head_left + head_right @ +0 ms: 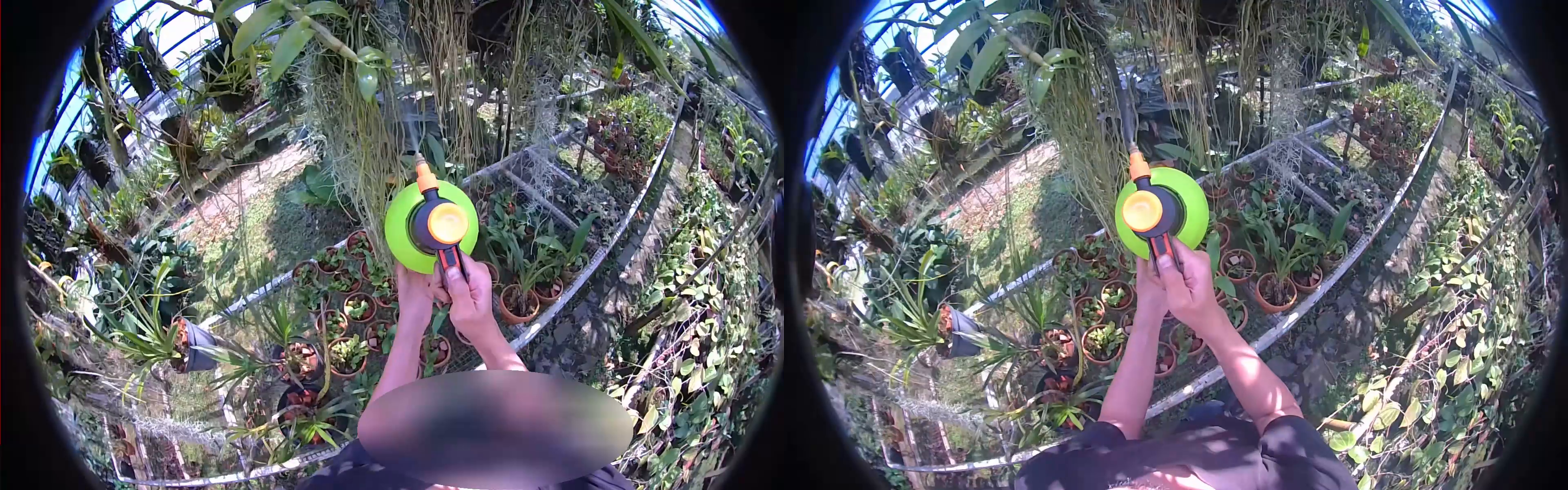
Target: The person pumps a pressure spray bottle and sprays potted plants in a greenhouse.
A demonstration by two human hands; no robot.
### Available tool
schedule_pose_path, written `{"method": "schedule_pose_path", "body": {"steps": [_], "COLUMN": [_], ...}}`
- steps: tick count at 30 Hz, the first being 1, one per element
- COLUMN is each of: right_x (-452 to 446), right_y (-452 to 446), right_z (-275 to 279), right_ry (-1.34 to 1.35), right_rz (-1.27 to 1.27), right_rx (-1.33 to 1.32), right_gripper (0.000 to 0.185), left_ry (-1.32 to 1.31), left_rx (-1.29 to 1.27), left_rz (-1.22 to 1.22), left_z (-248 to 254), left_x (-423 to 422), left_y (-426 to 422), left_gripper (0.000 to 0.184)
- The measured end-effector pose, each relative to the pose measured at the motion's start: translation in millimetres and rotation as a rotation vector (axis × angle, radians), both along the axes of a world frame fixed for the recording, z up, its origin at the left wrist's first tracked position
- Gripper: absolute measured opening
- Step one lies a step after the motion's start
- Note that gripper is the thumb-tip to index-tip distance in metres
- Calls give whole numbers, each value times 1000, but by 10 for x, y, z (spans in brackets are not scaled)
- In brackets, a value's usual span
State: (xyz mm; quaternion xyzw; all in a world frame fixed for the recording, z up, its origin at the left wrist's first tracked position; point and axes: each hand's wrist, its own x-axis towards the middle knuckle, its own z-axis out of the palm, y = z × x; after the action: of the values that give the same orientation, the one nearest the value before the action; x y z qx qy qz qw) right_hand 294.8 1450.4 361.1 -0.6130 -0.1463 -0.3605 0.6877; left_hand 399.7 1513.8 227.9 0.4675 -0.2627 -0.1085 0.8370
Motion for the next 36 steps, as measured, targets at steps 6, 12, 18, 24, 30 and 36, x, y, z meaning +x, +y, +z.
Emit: {"method": "schedule_pose_path", "body": {"steps": [6,12,18,24,30,36], "right_x": [272,364,251,22,-387,-953], "right_y": [-64,-89,-214,-398,-830,-1584], "right_z": [12,-244,-631,-973,-1079,-881], "right_ry": [23,117,298,452,534,448], "right_rz": [-18,-28,13,67,33,-57], "right_rx": [51,48,95,130,101,123], "right_gripper": [18,18,17,19,20,36], "left_ry": [13,220,395,573,707,599], "left_rx": [-46,-138,-149,-1,120,119], "left_rz": [-30,-56,-143,-172,-259,-336], "left_z": [80,-306,-605,-1188,-1380,-1189], "left_x": [317,201,-57,-403,-908,-1181], "left_y": [-92,-110,-14,-31,-303,-1107], "left_gripper": [57,51,48,54,61,66]}}
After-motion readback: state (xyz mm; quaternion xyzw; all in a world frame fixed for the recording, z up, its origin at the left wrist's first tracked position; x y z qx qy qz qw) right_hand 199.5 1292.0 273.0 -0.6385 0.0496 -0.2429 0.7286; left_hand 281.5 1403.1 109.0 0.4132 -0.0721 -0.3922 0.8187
